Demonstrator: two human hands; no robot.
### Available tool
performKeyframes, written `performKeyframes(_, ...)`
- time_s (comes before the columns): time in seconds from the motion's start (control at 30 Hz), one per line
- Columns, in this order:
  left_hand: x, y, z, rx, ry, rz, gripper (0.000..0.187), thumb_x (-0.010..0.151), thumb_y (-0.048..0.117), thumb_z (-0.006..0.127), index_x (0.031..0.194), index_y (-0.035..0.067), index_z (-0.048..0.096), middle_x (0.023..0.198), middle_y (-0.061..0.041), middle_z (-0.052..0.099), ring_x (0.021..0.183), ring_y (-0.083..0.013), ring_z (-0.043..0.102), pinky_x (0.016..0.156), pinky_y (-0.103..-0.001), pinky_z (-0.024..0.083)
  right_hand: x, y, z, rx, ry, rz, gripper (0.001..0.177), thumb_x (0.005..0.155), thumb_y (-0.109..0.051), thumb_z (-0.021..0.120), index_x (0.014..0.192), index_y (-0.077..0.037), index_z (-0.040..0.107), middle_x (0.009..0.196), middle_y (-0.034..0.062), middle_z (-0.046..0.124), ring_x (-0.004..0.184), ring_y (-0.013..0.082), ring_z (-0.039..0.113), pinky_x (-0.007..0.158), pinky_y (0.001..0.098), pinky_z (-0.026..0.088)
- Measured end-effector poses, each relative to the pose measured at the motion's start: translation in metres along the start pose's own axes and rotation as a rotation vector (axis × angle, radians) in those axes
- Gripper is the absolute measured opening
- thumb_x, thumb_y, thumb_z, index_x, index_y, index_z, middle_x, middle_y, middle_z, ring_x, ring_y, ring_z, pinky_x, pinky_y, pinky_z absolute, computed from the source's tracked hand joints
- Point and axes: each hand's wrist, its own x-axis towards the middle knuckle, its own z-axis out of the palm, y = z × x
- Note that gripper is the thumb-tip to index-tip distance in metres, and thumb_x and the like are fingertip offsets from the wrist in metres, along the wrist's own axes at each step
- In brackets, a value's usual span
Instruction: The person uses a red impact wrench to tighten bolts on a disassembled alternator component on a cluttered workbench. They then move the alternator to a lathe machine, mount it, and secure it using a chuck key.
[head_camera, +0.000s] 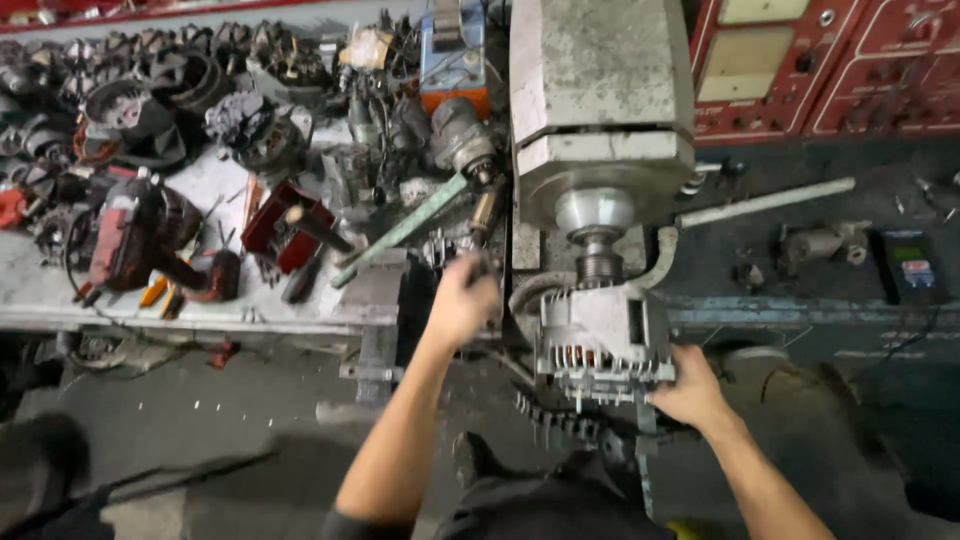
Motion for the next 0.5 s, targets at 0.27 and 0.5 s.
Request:
performKeyframes(0.27,0.062,0.061,0.067,-0.188,-0.499,-0.442,0.078,0.073,0.04,0.082,0.137,0.005,0.056,0.136,-0.015,0.064,0.123,-0.0267,0.06,0.103,-0.042,0.048,-0.006,0.006,0.0,0.006,-0.021,0.064,0.041,0.063,-0.006,0.074,0.102,0.004,0.071,0.087,0.0149,0.08,0.078,0.0214,0.076,0.078,0.0362,0.058)
performKeyframes(0.5,0.065,0.07,0.088,-0.119,-0.404,-0.349,0.079,0.059,0.038,0.093,0.121,-0.005,0.069,0.115,-0.018,0.076,0.104,-0.0281,0.073,0.092,-0.04,0.057,-0.008,-0.007,-0.003,-0.092,-0.022,0.04,0.039,0.064,-0.007,0.075,0.101,0.004,0.071,0.089,0.0207,0.077,0.085,0.0325,0.077,0.08,0.0398,0.058)
